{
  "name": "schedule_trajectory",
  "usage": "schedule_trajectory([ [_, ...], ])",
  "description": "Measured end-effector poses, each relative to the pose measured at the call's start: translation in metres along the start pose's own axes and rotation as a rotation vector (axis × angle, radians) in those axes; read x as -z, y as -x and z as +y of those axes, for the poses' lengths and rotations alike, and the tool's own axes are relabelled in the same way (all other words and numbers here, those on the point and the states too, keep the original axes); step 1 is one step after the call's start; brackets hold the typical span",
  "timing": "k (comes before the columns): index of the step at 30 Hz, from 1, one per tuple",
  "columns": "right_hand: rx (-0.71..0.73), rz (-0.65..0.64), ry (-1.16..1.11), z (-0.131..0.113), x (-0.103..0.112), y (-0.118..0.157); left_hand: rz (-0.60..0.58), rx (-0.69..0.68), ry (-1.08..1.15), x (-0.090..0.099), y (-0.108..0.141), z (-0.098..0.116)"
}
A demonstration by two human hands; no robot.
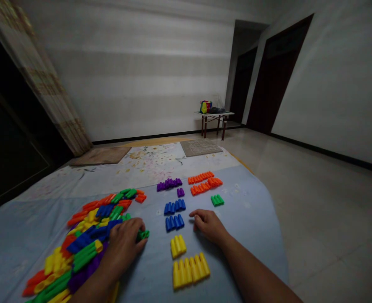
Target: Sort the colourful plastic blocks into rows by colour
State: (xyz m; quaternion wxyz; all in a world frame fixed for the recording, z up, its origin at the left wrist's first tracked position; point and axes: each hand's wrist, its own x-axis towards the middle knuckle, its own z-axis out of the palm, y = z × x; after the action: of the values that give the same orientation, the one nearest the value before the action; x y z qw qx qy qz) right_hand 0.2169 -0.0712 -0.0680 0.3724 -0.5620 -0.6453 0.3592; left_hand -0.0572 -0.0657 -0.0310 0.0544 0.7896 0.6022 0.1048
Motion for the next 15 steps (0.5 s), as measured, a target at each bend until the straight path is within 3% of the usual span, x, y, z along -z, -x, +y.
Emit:
schedule_trajectory([
  [4,-0.005,-0.002,-0.014,-0.0009,0.0016,0.0006,-0.079,0.052,-0.018,0.0059,0.0049,-0.0068],
  [15,0.023,0.011,0.009,0.0003,0.0078,0.0014,-0.106,0.090,-0.073,0.0104,0.0075,-0.0047],
])
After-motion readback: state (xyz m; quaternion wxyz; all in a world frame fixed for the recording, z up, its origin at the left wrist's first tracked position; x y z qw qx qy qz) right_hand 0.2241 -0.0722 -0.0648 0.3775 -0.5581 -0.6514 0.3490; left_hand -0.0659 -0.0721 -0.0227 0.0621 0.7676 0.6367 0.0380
